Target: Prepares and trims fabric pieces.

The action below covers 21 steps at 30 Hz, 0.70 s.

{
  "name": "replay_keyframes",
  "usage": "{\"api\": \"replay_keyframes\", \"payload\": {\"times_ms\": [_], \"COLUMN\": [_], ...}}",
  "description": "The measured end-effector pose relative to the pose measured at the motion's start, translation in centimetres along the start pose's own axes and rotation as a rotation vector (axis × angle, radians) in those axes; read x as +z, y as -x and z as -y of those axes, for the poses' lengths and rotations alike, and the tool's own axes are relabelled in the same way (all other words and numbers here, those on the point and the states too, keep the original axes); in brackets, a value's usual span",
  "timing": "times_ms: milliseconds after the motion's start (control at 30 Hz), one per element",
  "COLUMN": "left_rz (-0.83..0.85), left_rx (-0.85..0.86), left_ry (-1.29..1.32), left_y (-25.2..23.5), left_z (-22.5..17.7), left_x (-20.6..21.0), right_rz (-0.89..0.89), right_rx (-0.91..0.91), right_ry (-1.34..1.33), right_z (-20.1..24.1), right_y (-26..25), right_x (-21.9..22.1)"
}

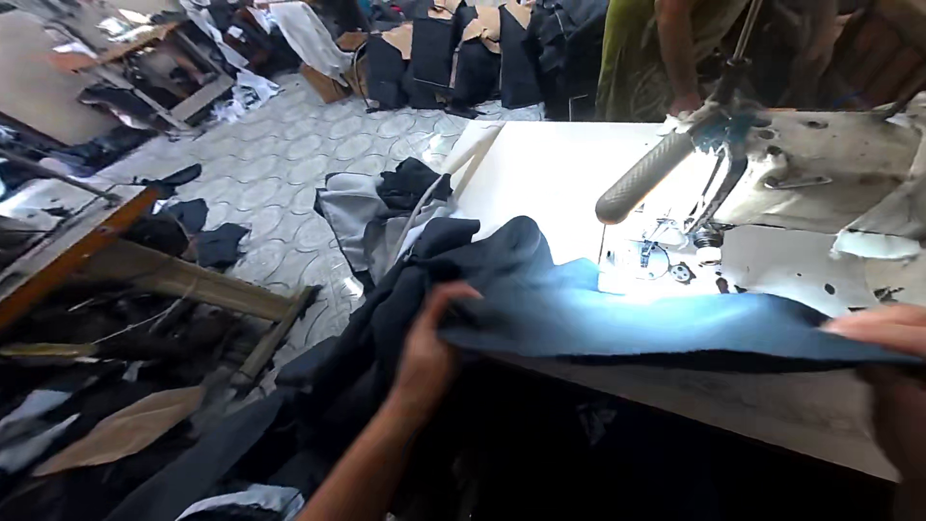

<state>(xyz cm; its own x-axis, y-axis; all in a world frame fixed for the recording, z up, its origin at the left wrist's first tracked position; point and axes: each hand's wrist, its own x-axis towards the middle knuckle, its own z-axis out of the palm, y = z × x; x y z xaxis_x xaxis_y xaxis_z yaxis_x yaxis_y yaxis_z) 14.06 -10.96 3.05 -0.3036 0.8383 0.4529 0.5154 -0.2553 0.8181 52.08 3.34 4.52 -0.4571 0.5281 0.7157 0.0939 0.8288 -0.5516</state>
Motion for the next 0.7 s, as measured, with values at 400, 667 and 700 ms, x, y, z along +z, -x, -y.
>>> {"api": "replay_keyframes", "payload": {"times_ms": [400, 667, 700], "left_rz": [0.434, 0.852, 0.793], "left_rx": [-0.276, 0.336, 0.393], "left_ry": [-0.3, -0.318, -0.357], "left_y": [-18.2, -3.8, -1.6], "left_z": [11.4, 1.1, 1.8], "left_x": [12.7, 9.1, 9.0], "right_rz": [0.412, 0.558, 0.492], "right_rx": [0.755, 0.434, 0.376], "right_ry": [0.624, 0.334, 0.37], "right_z": [-3.8, -2.0, -2.3], "right_y": [-2.5, 2.4, 3.3], "right_x": [10.9, 9.4, 9.7]}}
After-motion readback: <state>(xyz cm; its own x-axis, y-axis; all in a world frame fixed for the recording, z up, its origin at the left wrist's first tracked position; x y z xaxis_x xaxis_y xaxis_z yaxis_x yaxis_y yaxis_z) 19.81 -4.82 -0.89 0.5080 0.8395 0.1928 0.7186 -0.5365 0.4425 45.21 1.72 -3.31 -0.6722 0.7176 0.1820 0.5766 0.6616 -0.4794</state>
